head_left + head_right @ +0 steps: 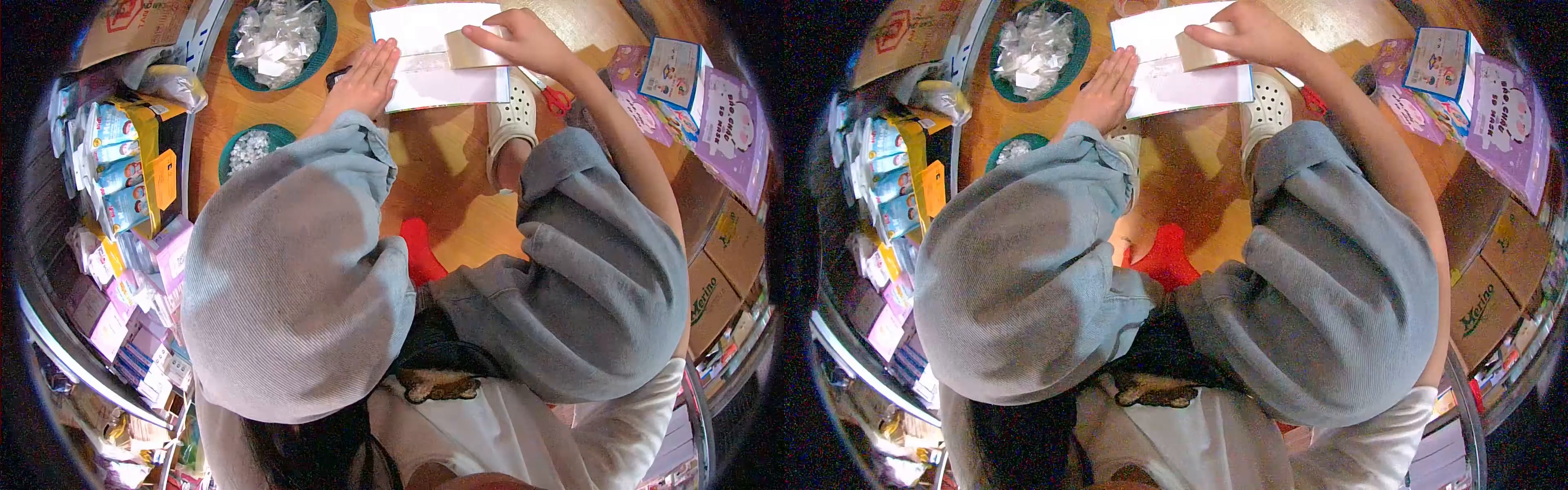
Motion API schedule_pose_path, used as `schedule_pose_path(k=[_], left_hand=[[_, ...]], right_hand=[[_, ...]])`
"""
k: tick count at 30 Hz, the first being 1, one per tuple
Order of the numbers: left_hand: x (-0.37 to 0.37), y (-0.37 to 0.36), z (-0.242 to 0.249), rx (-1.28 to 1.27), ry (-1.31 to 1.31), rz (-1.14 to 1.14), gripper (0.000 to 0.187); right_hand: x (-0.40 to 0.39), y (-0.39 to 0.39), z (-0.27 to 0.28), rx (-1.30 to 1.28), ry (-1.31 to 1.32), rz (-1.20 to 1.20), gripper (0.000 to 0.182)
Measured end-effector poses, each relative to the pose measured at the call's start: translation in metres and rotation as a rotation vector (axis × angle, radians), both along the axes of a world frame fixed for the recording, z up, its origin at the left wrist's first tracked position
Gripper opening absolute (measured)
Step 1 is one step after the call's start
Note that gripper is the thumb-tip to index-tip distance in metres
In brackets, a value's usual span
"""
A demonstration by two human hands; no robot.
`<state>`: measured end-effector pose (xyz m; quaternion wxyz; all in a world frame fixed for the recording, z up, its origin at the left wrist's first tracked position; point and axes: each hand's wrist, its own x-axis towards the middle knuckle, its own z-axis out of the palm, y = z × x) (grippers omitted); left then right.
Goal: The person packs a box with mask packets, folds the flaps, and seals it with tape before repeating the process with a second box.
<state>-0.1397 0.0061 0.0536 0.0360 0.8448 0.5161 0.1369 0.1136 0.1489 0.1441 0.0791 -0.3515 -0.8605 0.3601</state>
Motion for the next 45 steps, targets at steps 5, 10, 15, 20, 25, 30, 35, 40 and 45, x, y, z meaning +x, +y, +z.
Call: schedule_pose_path(k=[5, 10, 15, 20, 25, 30, 35, 40, 45], left_hand=[[0.0, -0.001, 0.001, -0.021, -0.002, 0.008, 0.053], [-0.001, 0.0, 0.002, -0.035, -0.02, 0.01, 0.053], [0.0, -0.003, 0.004, -0.048, -0.028, 0.022, 0.053], [0.001, -0.001, 0.001, -0.024, -0.052, 0.02, 0.052], [0.001, -0.001, 0.0, -0.027, -0.051, 0.018, 0.052], [0.0, -0.001, 0.003, -0.04, -0.03, 0.008, 0.052], [-0.003, 0.0, 0.0, -0.057, -0.019, 0.003, 0.052], [0.002, 0.001, 0.01, 0.005, 0.022, 0.019, 0.05], [0.001, 0.0, 0.007, 0.015, 0.033, 0.012, 0.051]], right_hand=[[0.007, 0.004, 0.043, 0.248, -0.389, -0.001, 0.044], [0.013, 0.004, 0.031, 0.385, -0.416, 0.0, 0.046], [0.03, -0.002, -0.001, 0.427, -0.505, -0.054, 0.042], [0.057, 0.008, -0.001, 0.152, -0.276, -0.143, 0.044], [0.087, -0.007, -0.027, -0.177, -0.025, -0.334, 0.054], [0.094, 0.008, -0.032, -0.13, -0.07, -0.356, 0.043], [0.065, 0.009, 0.013, 0.07, -0.103, -0.398, 0.049], [0.064, 0.006, 0.013, 0.141, -0.201, -0.379, 0.049], [0.062, 0.003, 0.0, 0.223, -0.247, -0.375, 0.044]])
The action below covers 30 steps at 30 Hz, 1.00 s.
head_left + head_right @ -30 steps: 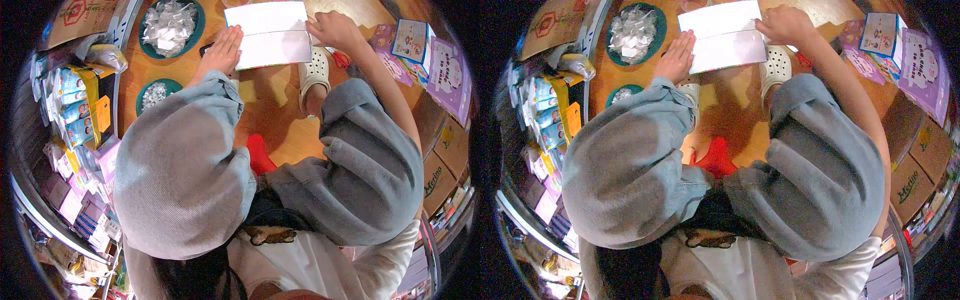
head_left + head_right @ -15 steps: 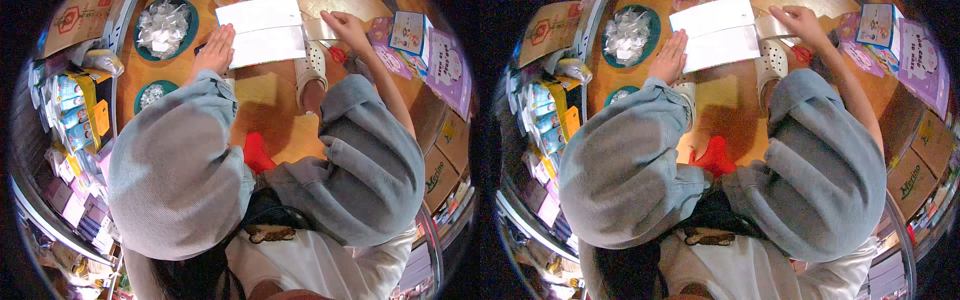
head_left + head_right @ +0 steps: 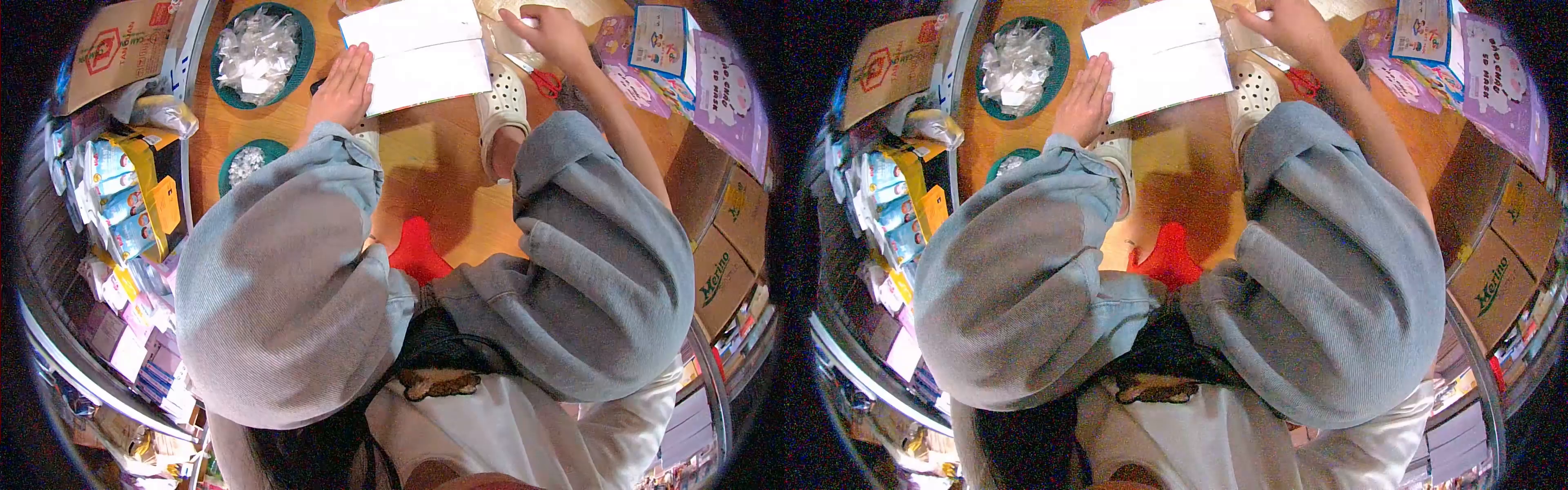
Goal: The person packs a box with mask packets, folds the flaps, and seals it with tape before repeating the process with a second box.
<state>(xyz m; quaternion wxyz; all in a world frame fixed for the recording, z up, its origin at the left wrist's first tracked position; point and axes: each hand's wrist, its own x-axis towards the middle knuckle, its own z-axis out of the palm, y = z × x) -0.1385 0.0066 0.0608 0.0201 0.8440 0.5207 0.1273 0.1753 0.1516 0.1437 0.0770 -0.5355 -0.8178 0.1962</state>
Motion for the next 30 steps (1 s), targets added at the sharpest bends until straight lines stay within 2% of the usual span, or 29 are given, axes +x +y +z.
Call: schedule_pose_path(k=[3, 8, 12, 15, 19, 23, 28, 30], left_hand=[[0.0, 0.0, -0.001, -0.004, 0.011, 0.003, 0.051], [-0.002, -0.001, -0.005, -0.068, -0.047, -0.001, 0.053], [-0.001, 0.008, 0.024, -0.072, -0.038, -0.021, 0.053], [-0.005, 0.042, 0.04, -0.055, -0.081, -0.101, 0.052], [0.031, 0.081, 0.036, -0.057, 0.11, -0.571, 0.056], [0.037, 0.084, 0.02, -0.164, 0.141, -0.583, 0.055], [0.046, 0.089, 0.034, -0.196, 0.265, -0.583, 0.055], [0.063, 0.096, 0.029, -0.164, 0.12, -0.631, 0.056]], right_hand=[[0.005, 0.0, -0.025, 0.026, -0.028, 0.002, 0.054], [0.006, 0.0, -0.033, 0.017, -0.058, -0.014, 0.054], [0.004, -0.001, -0.037, 0.065, -0.014, -0.033, 0.052], [0.001, -0.003, -0.032, 0.064, -0.023, -0.006, 0.05], [-0.001, -0.001, -0.03, 0.036, -0.029, 0.004, 0.05], [0.0, -0.001, -0.027, 0.026, 0.007, -0.038, 0.051], [0.005, 0.0, -0.032, -0.017, -0.009, -0.035, 0.051], [0.003, -0.004, -0.029, -0.006, 0.042, -0.046, 0.051]])
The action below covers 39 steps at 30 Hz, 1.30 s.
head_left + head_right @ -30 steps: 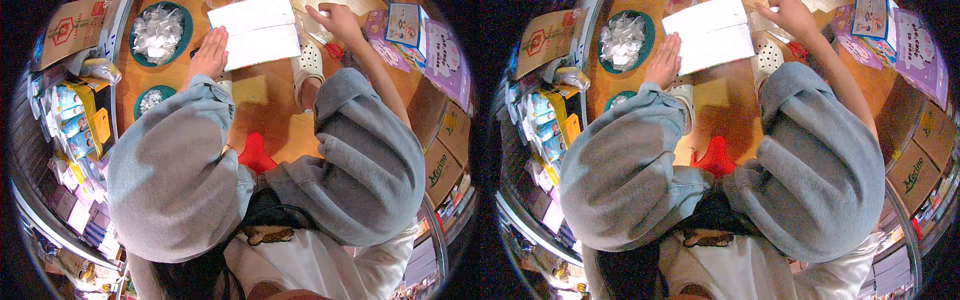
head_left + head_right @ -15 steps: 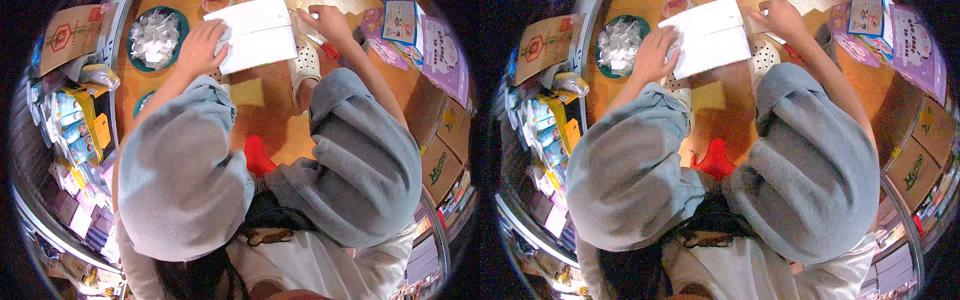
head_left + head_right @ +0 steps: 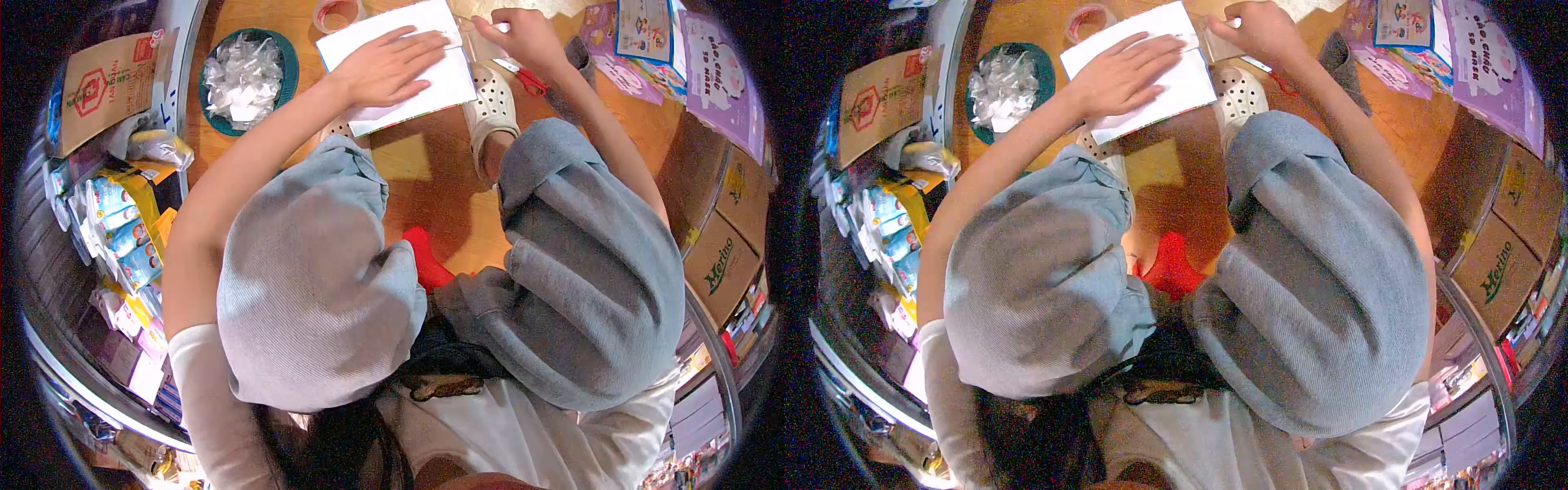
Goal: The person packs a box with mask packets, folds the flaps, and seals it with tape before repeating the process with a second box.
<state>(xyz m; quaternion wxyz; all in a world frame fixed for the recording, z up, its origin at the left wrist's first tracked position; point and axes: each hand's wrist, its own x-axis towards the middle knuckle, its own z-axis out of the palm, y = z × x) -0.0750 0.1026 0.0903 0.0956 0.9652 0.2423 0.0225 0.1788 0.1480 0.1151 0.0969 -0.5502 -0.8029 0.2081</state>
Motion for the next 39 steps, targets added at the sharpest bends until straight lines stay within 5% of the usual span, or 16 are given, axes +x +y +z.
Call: schedule_pose_path(k=[3, 6, 13, 16, 28, 31, 32, 35, 38, 39], left_hand=[[0.014, 0.008, -0.012, -0.013, -0.103, -0.031, 0.057], [0.013, 0.008, -0.017, 0.007, -0.037, -0.047, 0.058], [0.014, 0.006, -0.015, -0.005, -0.06, -0.023, 0.058], [0.015, 0.005, -0.012, -0.01, -0.047, -0.022, 0.057], [0.016, 0.009, -0.008, -0.014, -0.053, -0.052, 0.054], [0.026, 0.041, 0.012, -0.368, -0.227, -0.101, 0.045], [0.035, 0.05, 0.027, -0.473, -0.099, 0.035, 0.036], [0.063, 0.091, 0.036, 0.223, -0.467, -0.186, 0.022], [0.092, 0.109, 0.042, -0.606, -0.218, 0.05, 0.023], [0.097, 0.112, 0.036, -0.682, -0.255, 0.095, 0.021]], right_hand=[[-0.001, 0.001, -0.009, 0.187, 0.054, -0.013, 0.051], [0.0, 0.002, 0.009, -0.192, -0.014, -0.04, 0.04], [0.002, 0.006, 0.002, 0.084, -0.039, 0.054, 0.037], [0.011, 0.008, 0.004, 0.194, -0.26, 0.11, 0.037], [0.014, 0.002, 0.002, 0.275, -0.17, 0.009, 0.037], [0.01, -0.001, 0.011, 0.187, -0.011, -0.055, 0.034], [0.01, 0.0, 0.012, 0.145, 0.042, -0.057, 0.033], [0.009, 0.008, 0.015, 0.072, 0.15, -0.072, 0.032], [0.005, 0.006, 0.025, 0.048, 0.177, -0.12, 0.032], [0.006, 0.004, 0.029, 0.019, 0.199, -0.134, 0.032]])
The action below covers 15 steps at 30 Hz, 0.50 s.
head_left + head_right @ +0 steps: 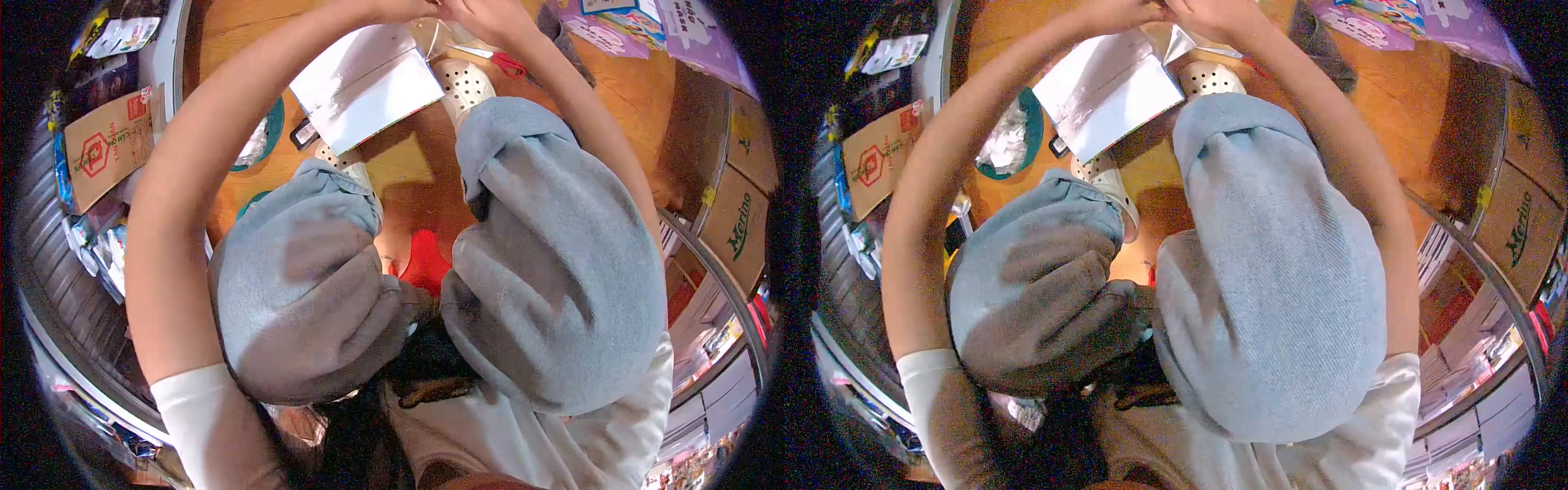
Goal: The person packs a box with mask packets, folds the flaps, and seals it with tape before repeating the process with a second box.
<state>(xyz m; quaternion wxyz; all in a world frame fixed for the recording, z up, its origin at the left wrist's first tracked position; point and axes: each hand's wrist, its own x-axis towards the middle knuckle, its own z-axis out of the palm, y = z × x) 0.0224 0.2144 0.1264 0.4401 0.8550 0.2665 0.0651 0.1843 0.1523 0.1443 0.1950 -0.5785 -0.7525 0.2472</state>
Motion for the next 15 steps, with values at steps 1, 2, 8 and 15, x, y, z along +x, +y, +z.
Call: schedule_pose_path(k=[1, 2, 8, 15], left_hand=[[0.004, 0.001, -0.01, -0.081, -0.026, 0.046, 0.02], [0.007, 0.0, -0.021, -0.161, -0.051, 0.093, 0.02], [0.014, -0.019, -0.039, -0.284, -0.195, 0.147, 0.02], [0.017, -0.015, -0.062, -0.363, -0.15, 0.176, 0.02]], right_hand=[[0.001, -0.002, 0.002, -0.03, 0.023, -0.009, 0.032], [0.002, -0.004, 0.0, 0.018, 0.037, -0.007, 0.032], [0.007, -0.005, -0.009, 0.179, 0.105, 0.094, 0.031], [0.05, -0.005, -0.022, 0.308, 0.159, -0.408, 0.024]])
